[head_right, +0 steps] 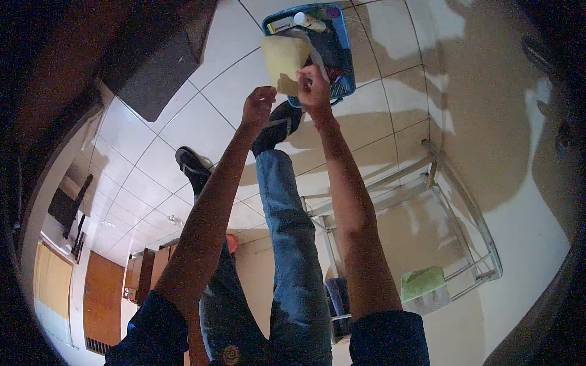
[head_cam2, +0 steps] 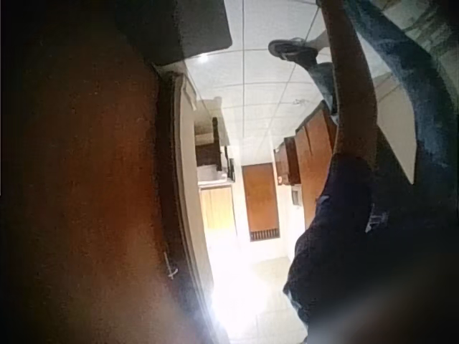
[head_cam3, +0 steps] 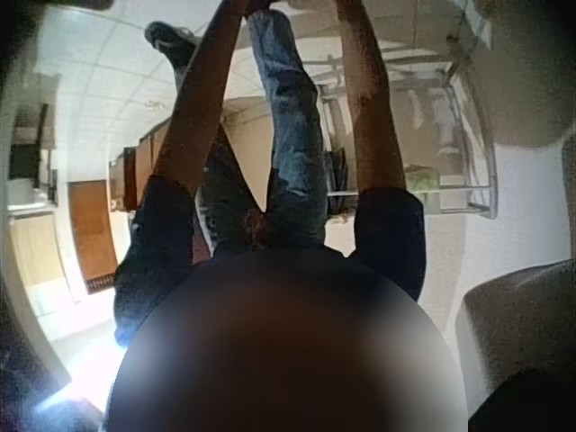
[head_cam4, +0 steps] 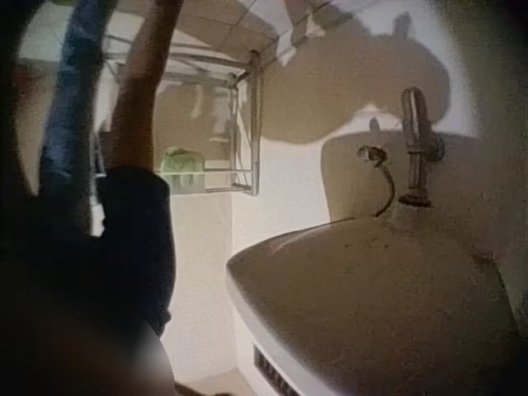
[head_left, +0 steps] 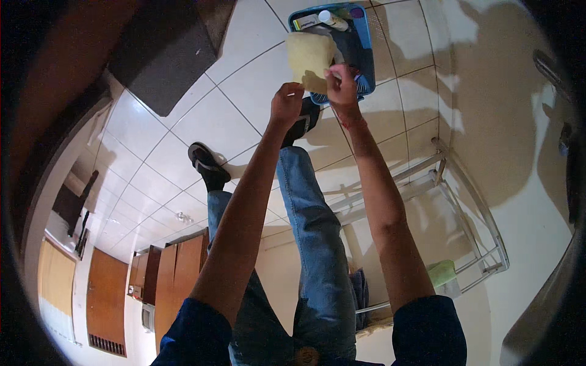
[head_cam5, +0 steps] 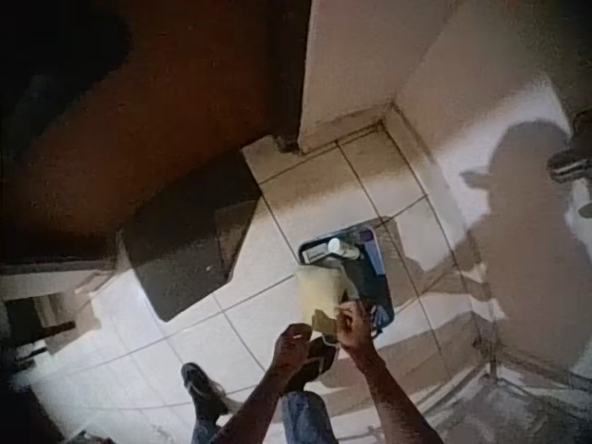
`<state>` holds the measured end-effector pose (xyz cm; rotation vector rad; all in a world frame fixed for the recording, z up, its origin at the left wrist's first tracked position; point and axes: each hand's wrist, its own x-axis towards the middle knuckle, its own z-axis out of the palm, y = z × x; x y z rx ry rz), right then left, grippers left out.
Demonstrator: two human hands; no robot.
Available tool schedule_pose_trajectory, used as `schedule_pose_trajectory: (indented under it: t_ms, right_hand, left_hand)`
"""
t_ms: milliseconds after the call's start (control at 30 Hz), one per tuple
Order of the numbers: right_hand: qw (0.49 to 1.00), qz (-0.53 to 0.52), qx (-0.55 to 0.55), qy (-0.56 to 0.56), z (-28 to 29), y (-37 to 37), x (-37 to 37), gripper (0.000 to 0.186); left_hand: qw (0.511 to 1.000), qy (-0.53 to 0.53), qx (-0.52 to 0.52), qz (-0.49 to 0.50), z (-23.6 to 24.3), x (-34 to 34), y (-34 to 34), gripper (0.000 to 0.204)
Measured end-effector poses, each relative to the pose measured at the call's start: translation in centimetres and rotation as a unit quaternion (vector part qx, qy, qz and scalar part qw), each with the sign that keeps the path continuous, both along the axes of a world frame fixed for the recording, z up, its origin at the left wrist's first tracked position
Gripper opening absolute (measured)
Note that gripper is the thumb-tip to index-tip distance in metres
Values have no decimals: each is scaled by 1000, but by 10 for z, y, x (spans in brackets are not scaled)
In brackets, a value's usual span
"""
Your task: Organizing toiletries and towels on a bathroom shelf.
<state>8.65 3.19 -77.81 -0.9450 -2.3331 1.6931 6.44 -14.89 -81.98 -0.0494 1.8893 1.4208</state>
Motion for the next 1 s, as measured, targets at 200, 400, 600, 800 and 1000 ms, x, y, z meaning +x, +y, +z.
schedule_pose_trajectory:
  t_ms: [200,400,600,800,1000]
  right_hand:
    - [986,152,-35,-53,9,-19,18,27]
    - [969,164,97,-158,-9,-16,36,20]
    - [971,107,151,-148,-1,-8,64,19]
    - [910,378,128,-109,-38,35,93,22]
    - [877,383,262,-124,-55,67,25,27]
  left_hand:
    - [992,-92,-59,65,5,-11,36,58]
    - [991,2,-130,29,-2,-8,59,65]
    - [988,107,-89,-62,10,-4,66,67]
    - [937,209,-167,-224,42,4,87,72]
    - [722,270,-280,-572,19,15,55,57]
